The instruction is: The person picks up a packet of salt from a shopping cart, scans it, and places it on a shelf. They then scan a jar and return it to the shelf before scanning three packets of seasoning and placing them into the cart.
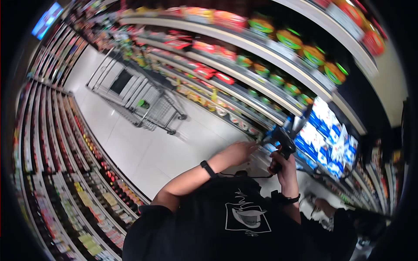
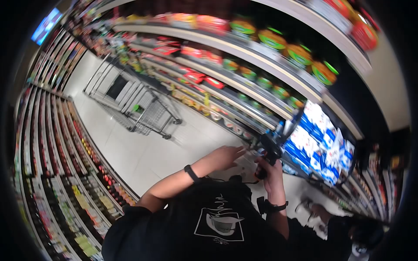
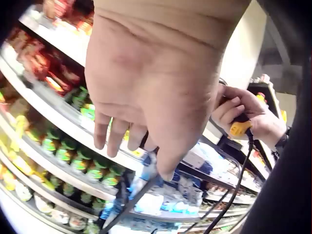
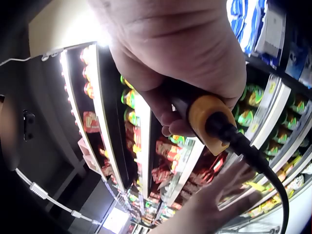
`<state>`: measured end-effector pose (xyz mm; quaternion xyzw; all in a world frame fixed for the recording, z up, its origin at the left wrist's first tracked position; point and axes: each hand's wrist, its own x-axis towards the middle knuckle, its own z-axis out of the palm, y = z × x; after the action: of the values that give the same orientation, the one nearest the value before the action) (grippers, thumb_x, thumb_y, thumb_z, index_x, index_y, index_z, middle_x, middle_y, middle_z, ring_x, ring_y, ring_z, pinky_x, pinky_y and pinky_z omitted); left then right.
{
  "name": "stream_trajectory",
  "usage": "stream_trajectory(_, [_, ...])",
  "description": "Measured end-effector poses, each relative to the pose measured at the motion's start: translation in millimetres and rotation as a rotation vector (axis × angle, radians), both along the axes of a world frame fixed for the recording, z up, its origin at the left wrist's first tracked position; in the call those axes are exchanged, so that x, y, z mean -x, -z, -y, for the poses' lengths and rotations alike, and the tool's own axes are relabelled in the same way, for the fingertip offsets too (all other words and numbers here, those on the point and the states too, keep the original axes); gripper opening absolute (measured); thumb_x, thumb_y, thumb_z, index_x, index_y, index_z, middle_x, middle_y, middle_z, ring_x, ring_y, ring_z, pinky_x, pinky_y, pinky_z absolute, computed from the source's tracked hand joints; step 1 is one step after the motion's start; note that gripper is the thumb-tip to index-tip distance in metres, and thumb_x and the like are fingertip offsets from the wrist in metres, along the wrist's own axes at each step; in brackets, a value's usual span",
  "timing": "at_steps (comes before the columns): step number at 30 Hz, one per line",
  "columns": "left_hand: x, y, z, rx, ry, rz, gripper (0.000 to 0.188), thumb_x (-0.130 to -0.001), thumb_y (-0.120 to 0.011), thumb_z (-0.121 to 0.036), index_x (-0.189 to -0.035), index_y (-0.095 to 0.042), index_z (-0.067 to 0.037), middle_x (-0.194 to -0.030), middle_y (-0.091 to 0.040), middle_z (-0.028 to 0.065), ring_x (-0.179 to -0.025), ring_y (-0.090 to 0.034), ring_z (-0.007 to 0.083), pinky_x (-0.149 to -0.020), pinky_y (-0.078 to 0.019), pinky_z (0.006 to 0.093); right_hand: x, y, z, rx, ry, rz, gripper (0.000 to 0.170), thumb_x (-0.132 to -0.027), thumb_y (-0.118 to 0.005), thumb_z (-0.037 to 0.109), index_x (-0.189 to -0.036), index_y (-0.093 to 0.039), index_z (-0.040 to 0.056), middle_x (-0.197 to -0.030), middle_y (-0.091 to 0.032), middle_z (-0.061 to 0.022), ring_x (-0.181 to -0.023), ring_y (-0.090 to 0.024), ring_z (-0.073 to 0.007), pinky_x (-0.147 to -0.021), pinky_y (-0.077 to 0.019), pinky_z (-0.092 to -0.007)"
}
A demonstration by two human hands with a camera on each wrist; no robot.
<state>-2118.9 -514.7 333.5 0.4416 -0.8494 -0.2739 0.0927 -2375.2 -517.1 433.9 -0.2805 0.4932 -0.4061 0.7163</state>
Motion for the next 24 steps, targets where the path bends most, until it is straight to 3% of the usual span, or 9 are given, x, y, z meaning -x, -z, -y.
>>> stream_trajectory(5, [-201.4, 62.8, -123.0, -0.308, -0.418, 0.215, 0.079, -0.096, -0.079, -0.037, -0.161, -0.05, -0.003, -0.159, -0.058, 0.0228, -0.139, -0.061, 0.0412, -0.117, -0.0506, 0.049, -133.4, 0.9, -15.8, -0.014, -0.212, -0.031, 0.027, -0.1, -0.074, 0.004, -0.124, -0.064, 0.0074, -0.098, -0.073, -0.0089, -0.071, -0.063, -0.0129, -0.063, -0.0528, -0.0307])
stream_trajectory(9, [-326.9, 76.6, -232.6, -0.504, -0.779, 0.116, 0.081, -0.098, -0.078, -0.045, -0.161, -0.051, -0.001, -0.154, -0.062, 0.0264, -0.138, -0.062, 0.0443, -0.119, -0.0494, 0.0491, -235.5, 10.0, -28.5, -0.049, -0.423, -0.025, 0.026, -0.101, -0.075, 0.006, -0.124, -0.063, 0.006, -0.097, -0.074, -0.0105, -0.071, -0.064, -0.0137, -0.064, -0.0529, -0.0297])
stream_trajectory(13, [-377.9, 32.3, -284.5, -0.532, -1.082, -0.039, 0.078, -0.1, -0.076, -0.043, -0.161, -0.052, -0.001, -0.153, -0.062, 0.0296, -0.143, -0.059, 0.0434, -0.121, -0.0473, 0.047, -325.3, 8.6, -37.0, -0.046, -0.639, -0.002, 0.024, -0.1, -0.075, 0.005, -0.122, -0.065, 0.0061, -0.098, -0.075, -0.0107, -0.071, -0.065, -0.0116, -0.063, -0.0521, -0.0275])
stream_trajectory(19, [-410.9, 45.5, -317.8, -0.511, -1.309, -0.306, 0.076, -0.103, -0.075, -0.043, -0.161, -0.052, -0.001, -0.154, -0.062, 0.0281, -0.136, -0.066, 0.0429, -0.115, -0.0527, 0.046, -445.6, 1.6, -37.6, -0.066, -0.908, -0.074, 0.025, -0.1, -0.075, 0.007, -0.123, -0.064, 0.0045, -0.097, -0.076, -0.0082, -0.071, -0.066, -0.0108, -0.063, -0.0519, -0.0271])
stream_trajectory(24, [-433.3, 162.5, -382.4, -0.536, -1.624, -0.798, 0.063, -0.107, -0.073, -0.036, -0.159, -0.056, -0.003, -0.143, -0.071, 0.0174, -0.122, -0.073, 0.0273, -0.099, -0.059, 0.0378, -540.8, 30.8, -32.5, -0.069, -1.113, -0.043, 0.032, -0.098, -0.079, 0.014, -0.126, -0.065, 0.0033, -0.091, -0.076, -0.0053, -0.068, -0.064, -0.0093, -0.061, -0.0511, -0.0264])
